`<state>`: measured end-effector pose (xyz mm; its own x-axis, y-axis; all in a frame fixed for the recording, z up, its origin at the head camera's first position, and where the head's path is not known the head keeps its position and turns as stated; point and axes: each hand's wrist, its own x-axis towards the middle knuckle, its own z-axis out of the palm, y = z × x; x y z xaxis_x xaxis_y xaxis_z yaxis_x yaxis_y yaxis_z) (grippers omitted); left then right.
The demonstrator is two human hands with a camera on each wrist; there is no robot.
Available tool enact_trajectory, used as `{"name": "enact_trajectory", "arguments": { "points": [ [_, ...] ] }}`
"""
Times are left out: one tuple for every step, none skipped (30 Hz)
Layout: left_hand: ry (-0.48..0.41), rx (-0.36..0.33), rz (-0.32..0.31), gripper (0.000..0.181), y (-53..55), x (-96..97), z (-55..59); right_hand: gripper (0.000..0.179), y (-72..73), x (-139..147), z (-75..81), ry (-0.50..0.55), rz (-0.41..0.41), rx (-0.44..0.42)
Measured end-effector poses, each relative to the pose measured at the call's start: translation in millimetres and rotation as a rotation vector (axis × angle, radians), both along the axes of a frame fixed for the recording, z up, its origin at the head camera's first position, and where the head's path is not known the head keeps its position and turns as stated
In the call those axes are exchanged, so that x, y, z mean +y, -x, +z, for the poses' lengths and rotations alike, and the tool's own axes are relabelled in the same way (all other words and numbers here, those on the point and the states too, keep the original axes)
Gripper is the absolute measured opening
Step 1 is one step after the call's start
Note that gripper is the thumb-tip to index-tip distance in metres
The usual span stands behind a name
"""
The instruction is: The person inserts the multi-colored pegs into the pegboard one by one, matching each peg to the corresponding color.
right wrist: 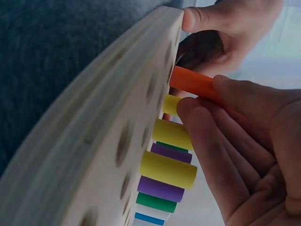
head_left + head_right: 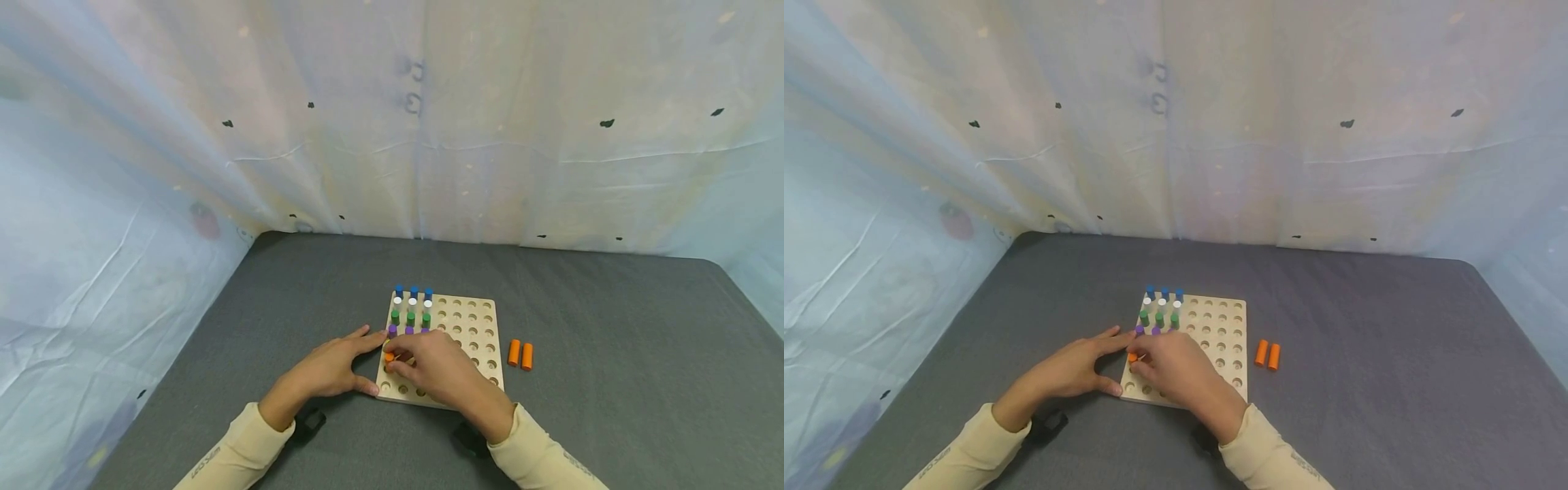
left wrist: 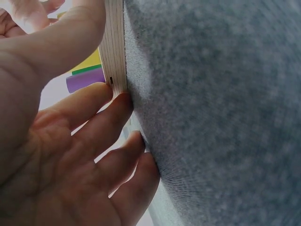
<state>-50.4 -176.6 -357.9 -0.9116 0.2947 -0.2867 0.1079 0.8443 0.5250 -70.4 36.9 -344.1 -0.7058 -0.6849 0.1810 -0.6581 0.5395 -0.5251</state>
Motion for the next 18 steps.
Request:
{"name": "enact_trajectory", "arguments": {
  "points": [
    [0.000, 0.000, 0.000, 0.091, -0.1, -0.1, -0.3, 0.023, -0.1, -0.8, -0.9, 0.001, 0.001, 0.006],
    [-0.001, 0.001, -0.001, 0.091, -0.2, -0.2, -0.7, 0.022, -0.3, -1.4, -1.6, 0.001, 0.002, 0.010],
    [-0.004, 0.001, -0.002, 0.091, -0.4, -0.2, -1.0, 0.022, -0.4, -1.9, -2.2, 0.001, 0.000, 0.012],
    [-0.006, 0.002, -0.002, 0.091, -0.6, -0.2, -1.3, 0.022, -0.6, -2.3, -2.6, 0.004, 0.001, 0.008],
    [-0.009, 0.002, -0.003, 0.091, -0.7, -0.2, -1.7, 0.022, -0.8, -2.6, -2.9, 0.005, -0.001, 0.003],
    [-0.010, 0.001, -0.004, 0.090, -0.8, -0.2, -2.1, 0.022, -1.0, -2.9, -3.2, 0.005, -0.001, -0.001],
    [-0.010, 0.000, -0.004, 0.090, -1.1, -0.2, -2.5, 0.021, -1.2, -3.1, -3.3, 0.006, -0.001, -0.008],
    [-0.009, -0.003, -0.002, 0.091, -1.5, -0.2, -2.7, 0.021, -1.6, -3.2, -3.3, 0.007, -0.001, -0.013],
    [-0.009, -0.005, 0.000, 0.090, -1.7, -0.2, -3.0, 0.021, -1.9, -3.3, -3.4, 0.008, -0.002, -0.015],
    [-0.005, -0.007, 0.002, 0.091, -1.9, -0.2, -3.2, 0.021, -2.2, -3.4, -3.5, 0.010, -0.002, -0.018],
    [-0.002, -0.009, 0.004, 0.091, -1.9, -0.2, -3.4, 0.020, -2.5, -3.4, -3.6, 0.012, -0.003, -0.019],
    [0.001, -0.010, 0.006, 0.091, -1.9, -0.3, -3.4, 0.020, -2.8, -3.4, -3.8, 0.014, -0.004, -0.018],
    [0.001, -0.010, 0.006, 0.091, -1.9, -0.4, -3.1, 0.020, -2.8, -3.5, -3.9, 0.019, -0.007, -0.015],
    [0.001, -0.007, 0.004, 0.090, -1.5, -0.4, -2.9, 0.020, -2.8, -3.4, -4.0, 0.023, -0.009, -0.011],
    [0.001, -0.005, 0.003, 0.090, -1.1, -0.5, -2.6, 0.020, -2.3, -3.4, -4.3, 0.025, -0.013, -0.005],
    [0.002, -0.004, 0.003, 0.090, -0.8, -0.4, -2.2, 0.020, -1.9, -3.4, -4.3, 0.027, -0.016, -0.001],
    [0.001, -0.002, 0.003, 0.090, -0.6, -0.4, -1.6, 0.020, -1.5, -3.4, -4.4, 0.027, -0.018, 0.002],
    [0.001, 0.000, 0.002, 0.090, -0.4, -0.3, -1.0, 0.020, -1.0, -3.4, -4.4, 0.027, -0.020, 0.003]
  ]
}}
